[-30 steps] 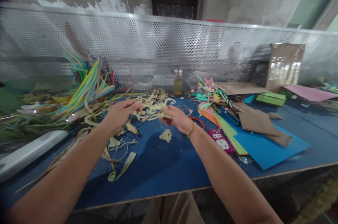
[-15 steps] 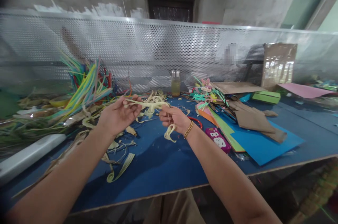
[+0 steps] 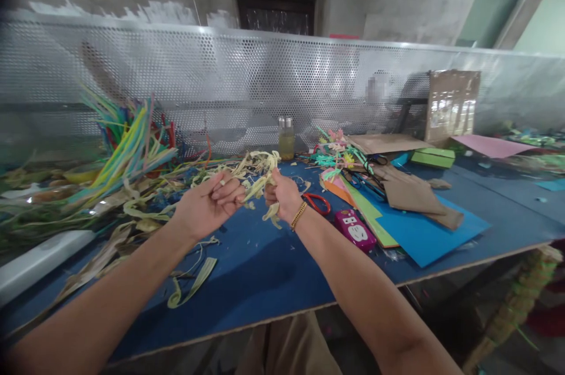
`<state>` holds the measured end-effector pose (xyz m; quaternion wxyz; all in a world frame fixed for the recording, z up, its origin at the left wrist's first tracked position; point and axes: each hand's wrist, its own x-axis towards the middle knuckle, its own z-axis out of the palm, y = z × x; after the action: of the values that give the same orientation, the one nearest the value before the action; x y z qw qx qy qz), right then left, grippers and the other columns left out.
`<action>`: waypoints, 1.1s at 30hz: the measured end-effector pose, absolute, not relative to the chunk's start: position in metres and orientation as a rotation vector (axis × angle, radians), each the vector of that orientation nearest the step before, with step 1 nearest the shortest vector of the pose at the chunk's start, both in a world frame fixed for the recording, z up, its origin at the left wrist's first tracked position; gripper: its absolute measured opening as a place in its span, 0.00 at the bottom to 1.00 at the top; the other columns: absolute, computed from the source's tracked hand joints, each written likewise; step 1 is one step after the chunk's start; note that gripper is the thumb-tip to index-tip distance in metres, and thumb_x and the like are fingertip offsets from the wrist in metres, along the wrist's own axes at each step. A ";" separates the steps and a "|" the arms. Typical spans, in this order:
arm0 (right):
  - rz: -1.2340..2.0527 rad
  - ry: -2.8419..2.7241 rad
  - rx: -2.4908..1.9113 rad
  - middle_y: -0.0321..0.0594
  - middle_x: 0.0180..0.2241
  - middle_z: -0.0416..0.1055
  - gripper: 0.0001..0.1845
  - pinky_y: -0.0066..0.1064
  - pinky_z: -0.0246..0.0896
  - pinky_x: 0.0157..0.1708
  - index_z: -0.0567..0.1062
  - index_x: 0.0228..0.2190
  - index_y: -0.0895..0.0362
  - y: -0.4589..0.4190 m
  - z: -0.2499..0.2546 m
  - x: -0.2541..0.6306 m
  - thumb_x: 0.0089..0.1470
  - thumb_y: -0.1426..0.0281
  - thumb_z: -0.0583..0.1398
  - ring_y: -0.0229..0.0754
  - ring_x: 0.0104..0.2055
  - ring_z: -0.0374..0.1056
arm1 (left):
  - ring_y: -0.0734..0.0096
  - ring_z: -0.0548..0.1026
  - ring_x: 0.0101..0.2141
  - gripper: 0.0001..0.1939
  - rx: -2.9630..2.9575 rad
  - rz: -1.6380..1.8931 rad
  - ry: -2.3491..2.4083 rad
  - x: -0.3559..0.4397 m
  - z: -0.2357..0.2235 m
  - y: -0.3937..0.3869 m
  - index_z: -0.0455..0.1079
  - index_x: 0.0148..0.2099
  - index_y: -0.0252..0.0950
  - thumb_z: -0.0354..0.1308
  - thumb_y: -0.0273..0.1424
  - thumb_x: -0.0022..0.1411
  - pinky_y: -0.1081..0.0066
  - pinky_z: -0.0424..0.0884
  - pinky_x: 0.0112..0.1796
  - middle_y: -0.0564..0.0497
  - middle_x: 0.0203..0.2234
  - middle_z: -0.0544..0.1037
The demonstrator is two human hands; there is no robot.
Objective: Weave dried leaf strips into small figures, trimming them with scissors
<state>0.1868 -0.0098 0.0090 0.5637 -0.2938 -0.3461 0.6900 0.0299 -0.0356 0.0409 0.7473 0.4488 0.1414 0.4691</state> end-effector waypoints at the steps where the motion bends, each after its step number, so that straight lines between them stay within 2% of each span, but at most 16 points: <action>1: 1.644 -0.787 -0.699 0.24 0.12 0.42 0.22 0.22 0.31 0.11 0.54 0.20 0.54 -0.009 0.011 0.187 0.54 0.53 0.54 0.28 0.13 0.34 | 0.78 0.55 0.18 0.16 0.979 1.021 0.310 0.030 0.042 -0.037 0.53 0.23 0.37 0.49 0.32 0.62 0.70 0.67 0.30 0.58 0.15 0.51; 3: 1.634 -0.698 -0.742 0.25 0.12 0.43 0.22 0.21 0.33 0.11 0.54 0.20 0.54 -0.006 0.016 0.192 0.57 0.55 0.52 0.28 0.13 0.35 | 0.78 0.53 0.17 0.16 0.975 0.988 0.310 0.027 0.046 -0.043 0.52 0.23 0.37 0.50 0.33 0.61 0.73 0.65 0.25 0.58 0.15 0.49; 6: 1.502 -0.520 -0.788 0.25 0.11 0.44 0.21 0.21 0.35 0.11 0.51 0.20 0.54 0.000 0.025 0.214 0.60 0.58 0.47 0.29 0.12 0.38 | 0.79 0.48 0.15 0.15 1.019 0.893 0.313 0.020 0.053 -0.051 0.54 0.23 0.38 0.52 0.35 0.60 0.77 0.53 0.16 0.59 0.15 0.46; 10: 1.538 -0.655 -0.609 0.26 0.12 0.44 0.22 0.21 0.38 0.12 0.50 0.19 0.55 0.002 0.030 0.231 0.60 0.58 0.48 0.29 0.13 0.39 | 0.81 0.46 0.15 0.17 1.204 1.011 0.371 0.014 0.054 -0.043 0.54 0.22 0.37 0.54 0.37 0.57 0.79 0.45 0.15 0.59 0.14 0.46; 13: 1.644 -0.783 -0.592 0.26 0.12 0.41 0.24 0.22 0.36 0.11 0.48 0.18 0.55 -0.001 0.026 0.222 0.59 0.57 0.49 0.29 0.13 0.37 | 0.82 0.46 0.15 0.11 1.311 1.167 0.511 0.015 0.047 -0.030 0.60 0.28 0.37 0.55 0.37 0.57 0.80 0.43 0.15 0.60 0.13 0.49; 16: 1.646 -0.859 -0.626 0.26 0.11 0.40 0.26 0.22 0.33 0.12 0.46 0.17 0.54 -0.003 0.021 0.212 0.58 0.55 0.50 0.28 0.13 0.34 | 0.82 0.47 0.15 0.11 1.375 1.219 0.720 0.018 0.038 -0.024 0.64 0.37 0.37 0.58 0.38 0.56 0.79 0.42 0.16 0.61 0.14 0.53; 22: 1.539 -0.908 -0.698 0.25 0.11 0.42 0.26 0.22 0.29 0.13 0.49 0.18 0.54 -0.008 0.014 0.199 0.55 0.53 0.52 0.28 0.13 0.34 | 0.81 0.49 0.15 0.18 1.614 1.115 1.076 0.030 0.027 -0.032 0.70 0.38 0.36 0.60 0.44 0.51 0.77 0.44 0.17 0.60 0.14 0.53; 27: 1.520 -0.892 -0.669 0.26 0.11 0.41 0.26 0.23 0.30 0.12 0.50 0.18 0.54 -0.005 0.011 0.196 0.55 0.51 0.52 0.29 0.13 0.34 | 0.80 0.49 0.15 0.17 1.760 0.950 1.136 0.031 0.024 -0.034 0.71 0.25 0.35 0.59 0.45 0.51 0.74 0.45 0.18 0.59 0.12 0.52; 30: 1.508 -0.823 -0.669 0.26 0.12 0.40 0.27 0.23 0.31 0.12 0.48 0.17 0.54 0.000 0.011 0.209 0.56 0.52 0.50 0.29 0.14 0.33 | 0.80 0.51 0.15 0.16 1.717 1.058 1.126 0.022 0.025 -0.028 0.72 0.25 0.36 0.58 0.44 0.53 0.75 0.46 0.18 0.57 0.12 0.54; 33: 1.621 -0.836 -0.675 0.27 0.12 0.40 0.28 0.22 0.32 0.12 0.47 0.15 0.55 0.003 0.010 0.219 0.57 0.52 0.49 0.29 0.15 0.34 | 0.81 0.54 0.17 0.13 1.568 1.219 1.015 0.012 0.027 -0.018 0.71 0.24 0.35 0.60 0.39 0.52 0.76 0.48 0.18 0.55 0.16 0.61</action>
<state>0.2189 0.0034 0.0099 0.5633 -0.2867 -0.3551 0.6887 0.0124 -0.0183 0.0273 0.4399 0.6313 0.4087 0.4908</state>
